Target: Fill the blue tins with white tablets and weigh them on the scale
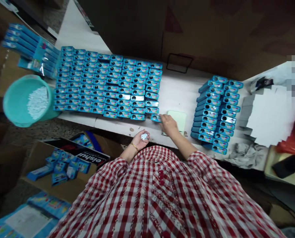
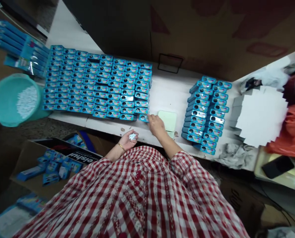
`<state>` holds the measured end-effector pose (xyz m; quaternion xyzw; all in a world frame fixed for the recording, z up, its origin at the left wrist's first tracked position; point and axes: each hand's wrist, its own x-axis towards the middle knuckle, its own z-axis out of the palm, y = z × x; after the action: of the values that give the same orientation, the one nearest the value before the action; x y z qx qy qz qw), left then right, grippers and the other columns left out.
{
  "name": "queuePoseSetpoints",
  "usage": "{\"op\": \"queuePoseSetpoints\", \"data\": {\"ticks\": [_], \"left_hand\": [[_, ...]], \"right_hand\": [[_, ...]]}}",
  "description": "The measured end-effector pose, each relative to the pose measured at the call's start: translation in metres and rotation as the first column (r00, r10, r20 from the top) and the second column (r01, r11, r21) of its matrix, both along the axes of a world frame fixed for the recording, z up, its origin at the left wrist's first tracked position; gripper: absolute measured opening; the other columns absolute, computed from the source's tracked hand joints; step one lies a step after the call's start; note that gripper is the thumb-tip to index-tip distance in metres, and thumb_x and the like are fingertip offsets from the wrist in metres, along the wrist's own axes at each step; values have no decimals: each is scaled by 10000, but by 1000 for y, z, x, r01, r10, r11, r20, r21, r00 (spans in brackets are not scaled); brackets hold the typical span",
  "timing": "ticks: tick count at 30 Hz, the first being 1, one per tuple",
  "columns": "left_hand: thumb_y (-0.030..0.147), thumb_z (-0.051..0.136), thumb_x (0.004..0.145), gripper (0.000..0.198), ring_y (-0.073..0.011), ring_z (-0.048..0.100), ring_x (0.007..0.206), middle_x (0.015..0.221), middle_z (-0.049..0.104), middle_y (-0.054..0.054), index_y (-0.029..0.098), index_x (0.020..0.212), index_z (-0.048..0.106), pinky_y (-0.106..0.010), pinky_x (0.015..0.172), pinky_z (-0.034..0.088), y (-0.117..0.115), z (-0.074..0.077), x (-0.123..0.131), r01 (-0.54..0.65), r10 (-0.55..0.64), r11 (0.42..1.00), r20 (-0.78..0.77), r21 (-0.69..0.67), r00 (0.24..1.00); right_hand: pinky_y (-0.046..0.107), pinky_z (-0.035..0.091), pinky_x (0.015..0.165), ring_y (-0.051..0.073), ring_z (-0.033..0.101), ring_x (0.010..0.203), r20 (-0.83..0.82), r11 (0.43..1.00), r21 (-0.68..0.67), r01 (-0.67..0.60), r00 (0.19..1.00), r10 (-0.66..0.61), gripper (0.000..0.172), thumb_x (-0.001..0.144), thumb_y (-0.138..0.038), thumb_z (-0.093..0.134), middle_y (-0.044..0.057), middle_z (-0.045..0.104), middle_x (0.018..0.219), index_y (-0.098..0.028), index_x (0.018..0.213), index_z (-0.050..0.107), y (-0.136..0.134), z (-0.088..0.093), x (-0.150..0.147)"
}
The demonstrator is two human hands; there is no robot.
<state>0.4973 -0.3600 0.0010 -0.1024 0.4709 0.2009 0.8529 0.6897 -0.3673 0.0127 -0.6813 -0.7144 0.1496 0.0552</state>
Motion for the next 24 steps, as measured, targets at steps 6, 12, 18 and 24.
{"op": "queuePoseSetpoints", "data": {"ticks": [6, 12, 18, 24], "left_hand": [[202, 385, 873, 253, -69, 473, 475, 607, 527, -40, 105, 706, 549, -124, 333, 293, 18, -4, 5, 29, -25, 998, -60, 56, 998], [178, 402, 856, 197, -71, 477, 450, 584, 528, -33, 100, 758, 554, -128, 327, 295, 38, -14, 33, 131, -124, 990, -129, 50, 984], [116, 374, 837, 178, -71, 485, 436, 571, 533, -28, 103, 759, 533, -132, 326, 292, 53, -25, 44, 67, -45, 994, -246, 81, 968], [143, 405, 838, 162, -72, 483, 441, 577, 529, -29, 106, 766, 545, -130, 327, 293, 30, -12, 43, 81, -67, 994, -173, 75, 983]], "right_hand": [[300, 428, 867, 182, 461, 1054, -100, 992, 128, 15, 995, -2, 408, 873, -228, 447, 66, 510, 1247, -154, 1274, 425, -4, -13, -11], [391, 376, 847, 243, 464, 982, 116, 884, 218, 413, 889, -444, 235, 859, -256, 459, 119, 574, 1063, -160, 990, 629, -125, 13, 92], [354, 336, 747, 240, 442, 937, 379, 959, 96, 265, 882, -282, 212, 814, -217, 518, 82, 577, 1063, -242, 986, 640, -182, -5, 138], [384, 280, 895, 244, 385, 1077, 326, 980, 157, 122, 930, -168, 195, 816, -141, 484, 86, 528, 1183, -216, 898, 645, -162, 19, 116]]}}
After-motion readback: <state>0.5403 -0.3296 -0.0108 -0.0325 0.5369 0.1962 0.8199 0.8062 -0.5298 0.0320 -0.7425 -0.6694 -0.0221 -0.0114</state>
